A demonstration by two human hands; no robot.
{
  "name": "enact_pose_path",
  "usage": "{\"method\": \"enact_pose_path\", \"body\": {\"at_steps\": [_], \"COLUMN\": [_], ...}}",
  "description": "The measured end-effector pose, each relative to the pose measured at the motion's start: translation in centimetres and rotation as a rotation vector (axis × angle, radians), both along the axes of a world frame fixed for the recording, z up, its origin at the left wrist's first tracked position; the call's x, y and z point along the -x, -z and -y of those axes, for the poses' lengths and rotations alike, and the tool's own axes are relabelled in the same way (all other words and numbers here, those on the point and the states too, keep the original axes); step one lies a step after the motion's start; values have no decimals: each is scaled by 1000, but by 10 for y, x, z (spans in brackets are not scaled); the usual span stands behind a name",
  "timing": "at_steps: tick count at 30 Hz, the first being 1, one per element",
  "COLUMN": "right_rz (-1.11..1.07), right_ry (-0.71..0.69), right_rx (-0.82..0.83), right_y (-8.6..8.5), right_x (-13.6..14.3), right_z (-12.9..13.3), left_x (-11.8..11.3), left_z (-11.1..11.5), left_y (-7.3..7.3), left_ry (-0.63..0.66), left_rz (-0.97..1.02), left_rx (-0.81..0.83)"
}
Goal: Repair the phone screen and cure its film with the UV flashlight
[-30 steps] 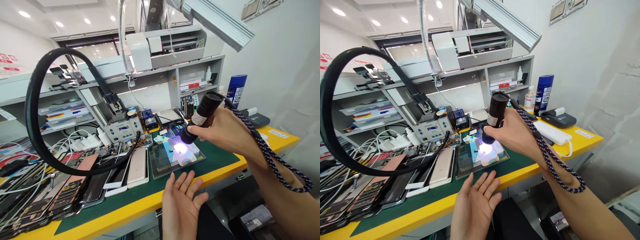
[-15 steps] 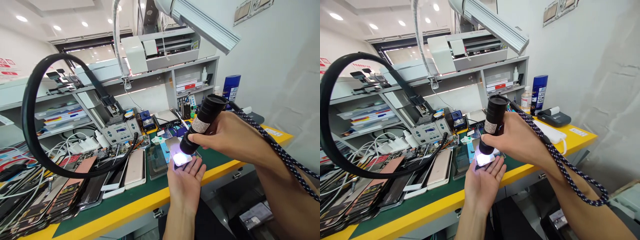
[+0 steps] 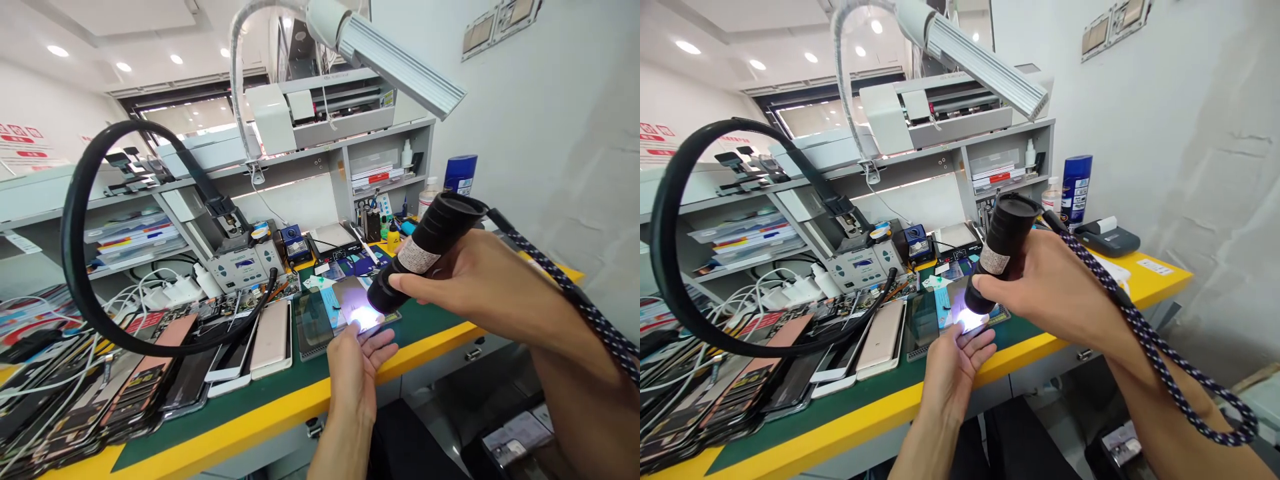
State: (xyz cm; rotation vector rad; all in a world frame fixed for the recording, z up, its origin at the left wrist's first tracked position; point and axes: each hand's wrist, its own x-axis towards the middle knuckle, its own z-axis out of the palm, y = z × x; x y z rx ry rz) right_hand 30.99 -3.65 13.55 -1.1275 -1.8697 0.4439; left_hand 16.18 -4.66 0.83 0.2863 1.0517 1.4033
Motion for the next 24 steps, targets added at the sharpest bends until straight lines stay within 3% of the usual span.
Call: {"method": "enact_pose_path", "body": {"at_steps": [5,9,13,17,24], "right_rz": [-3,-219,-388,-319,-242], "right_ry": [95,201,219,173,12], "right_rx": [-81,-230,-314,-446,-466], "right_y": [1,2,10,19,22], "right_x": [-11,-8,4,20,49], "right_z": [5,13,16,5,-35], "left_x": [3,26,60,87,112], "left_z": [20,23,2,-29,-78], "left_y": [-1,-9,-26,-41,-45], "left_ry": [92,153,110,71,90], "left_rz": [-173,-262,-287,-339,-398], "left_rx": [-199,-346,-469,-552,-578]}}
